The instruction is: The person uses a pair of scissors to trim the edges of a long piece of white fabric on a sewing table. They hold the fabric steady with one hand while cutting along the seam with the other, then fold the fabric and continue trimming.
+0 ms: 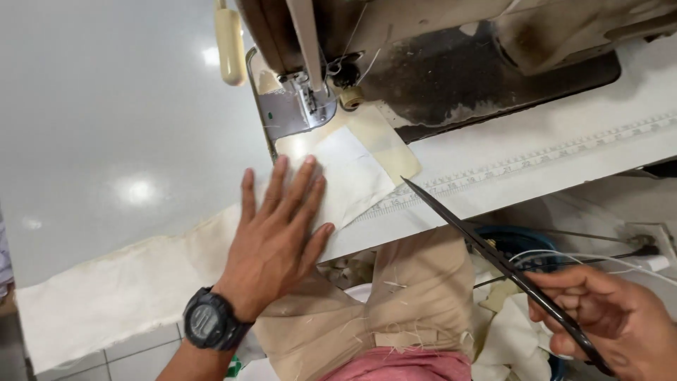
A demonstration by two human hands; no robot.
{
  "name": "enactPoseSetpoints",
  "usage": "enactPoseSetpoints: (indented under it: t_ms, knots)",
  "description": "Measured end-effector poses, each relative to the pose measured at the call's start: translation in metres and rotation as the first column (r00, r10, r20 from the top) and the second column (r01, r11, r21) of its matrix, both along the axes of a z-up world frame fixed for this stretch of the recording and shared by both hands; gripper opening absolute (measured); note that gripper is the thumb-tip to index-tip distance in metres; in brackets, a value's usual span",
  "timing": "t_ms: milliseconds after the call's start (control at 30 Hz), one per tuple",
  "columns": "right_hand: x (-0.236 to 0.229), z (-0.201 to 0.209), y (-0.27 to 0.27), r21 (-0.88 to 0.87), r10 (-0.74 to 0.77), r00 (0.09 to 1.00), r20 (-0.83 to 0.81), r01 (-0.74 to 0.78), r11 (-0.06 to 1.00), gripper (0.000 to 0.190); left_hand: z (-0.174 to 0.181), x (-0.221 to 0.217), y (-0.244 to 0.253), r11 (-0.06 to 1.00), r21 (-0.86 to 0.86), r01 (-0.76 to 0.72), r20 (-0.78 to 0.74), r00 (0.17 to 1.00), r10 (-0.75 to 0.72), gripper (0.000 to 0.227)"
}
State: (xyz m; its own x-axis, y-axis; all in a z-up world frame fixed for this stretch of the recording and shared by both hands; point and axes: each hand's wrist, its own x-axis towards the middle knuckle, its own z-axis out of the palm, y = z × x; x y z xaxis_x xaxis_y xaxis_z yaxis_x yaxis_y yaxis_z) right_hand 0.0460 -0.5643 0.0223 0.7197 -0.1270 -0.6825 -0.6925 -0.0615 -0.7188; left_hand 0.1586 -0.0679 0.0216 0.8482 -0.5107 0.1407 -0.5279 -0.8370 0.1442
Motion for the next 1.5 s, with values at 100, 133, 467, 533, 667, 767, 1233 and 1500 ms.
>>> enactPoseSetpoints:
  t_ms: [100,133,467,533,667,767,1233,1500]
  knots:
    - [0.025,0.019,0.061,-0.038,-0.369,0.885,-0.284,0.375,0.926,0.036,-0.003,0.011,-0.02,0.987,-0.077,0.139,0.01,0.99,-0.139,0.073]
    - [0.017,0.019,0.068,-0.041,-0.377,0.882,-0.284,0.381,0.924,0.036,-0.006,0.012,-0.025,0.986,-0.081,0.146,0.009,0.989,-0.146,0.073]
    - [-0.049,0.018,0.065,-0.026,-0.387,0.786,-0.482,0.429,0.903,0.041,-0.003,-0.03,-0.039,0.989,-0.027,0.148,0.093,0.985,-0.145,0.065]
    - [-0.059,0.01,0.066,0.01,-0.372,0.79,-0.488,0.431,0.902,0.041,-0.003,-0.032,-0.04,0.989,-0.014,0.146,0.122,0.982,-0.143,0.061]
    - [-0.062,-0.009,0.092,0.143,-0.271,0.867,-0.419,0.357,0.923,0.052,-0.002,-0.033,-0.043,0.98,-0.093,0.177,0.071,0.983,-0.17,0.059]
    - [-0.045,0.002,0.131,0.097,-0.434,0.785,-0.442,0.523,0.847,0.029,-0.003,-0.034,-0.043,0.977,-0.103,0.185,0.048,0.982,-0.181,0.059]
    - [-0.055,0.012,0.152,0.081,-0.541,0.755,-0.371,0.606,0.791,0.038,-0.002,-0.033,-0.042,0.972,-0.089,0.217,0.048,0.976,-0.214,0.061]
    - [-0.04,0.024,0.151,0.051,-0.542,0.752,-0.376,0.601,0.798,0.044,0.0,-0.032,-0.042,0.968,-0.119,0.223,0.077,0.974,-0.215,0.056]
